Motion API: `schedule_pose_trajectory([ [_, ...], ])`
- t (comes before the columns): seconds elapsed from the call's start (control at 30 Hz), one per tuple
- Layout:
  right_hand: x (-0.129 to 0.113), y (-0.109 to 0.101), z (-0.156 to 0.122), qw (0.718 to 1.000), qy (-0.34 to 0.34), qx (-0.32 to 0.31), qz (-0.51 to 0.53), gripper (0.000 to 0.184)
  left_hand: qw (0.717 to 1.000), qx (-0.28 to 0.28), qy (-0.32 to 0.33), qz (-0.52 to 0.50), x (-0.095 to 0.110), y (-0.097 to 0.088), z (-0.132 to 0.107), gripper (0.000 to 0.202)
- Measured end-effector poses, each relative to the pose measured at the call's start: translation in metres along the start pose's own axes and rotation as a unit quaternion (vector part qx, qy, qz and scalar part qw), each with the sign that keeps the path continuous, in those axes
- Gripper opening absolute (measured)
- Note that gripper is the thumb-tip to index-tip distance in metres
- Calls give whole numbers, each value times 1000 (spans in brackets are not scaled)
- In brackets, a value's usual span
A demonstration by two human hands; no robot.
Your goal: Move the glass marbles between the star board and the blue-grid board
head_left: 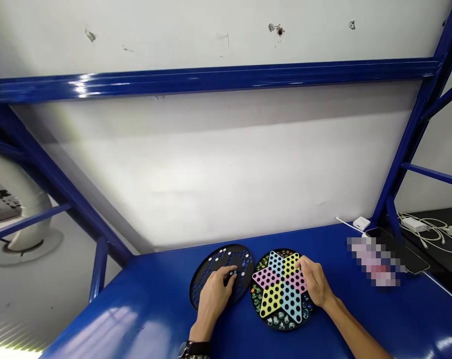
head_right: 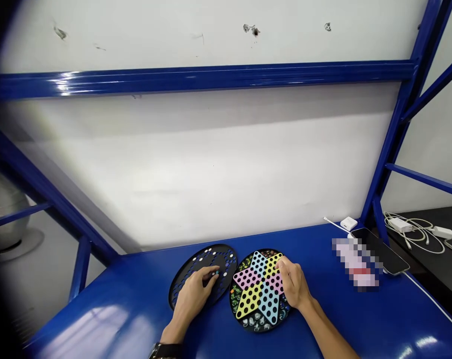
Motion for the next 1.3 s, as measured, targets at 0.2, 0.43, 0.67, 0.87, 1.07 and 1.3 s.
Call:
schedule_pose_trajectory([
  [0.2, 1, -2, 0, 1000, 0, 1, -4, 49, 999, -43, 33, -3, 17, 8, -1, 34],
  [0.43, 0, -4, 0, 1000, 3, 9, 2, 50, 998, -37, 43, -20, 22, 2, -1, 34],
  [0.67, 2, -4, 2, 999, 20, 24, 25, 51, 969, -59, 195, -142, 166, 13, -45, 28],
  [0.87, 7, -9, 3, 997, 28, 30, 68, 54, 953, -57, 268, -128, 242, 48, -70, 23],
  [1.07, -4, 3, 0, 996, 15, -21, 84, 53, 950, -36, 292, -101, 239, 42, -65, 13],
  [1.3, -3, 0, -2, 999, 12, 14, 42, 47, 975, 18, 193, -110, 169, 3, -33, 14],
])
Point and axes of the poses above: each hand's wrist, its own z-axis towards the middle knuckle, its own y-axis out of the palm, x = y × z, the point moved 10 cm from there along z, towards the middle knuckle, and after that the axes turned 6 degrees about x, right-handed, at the moved point
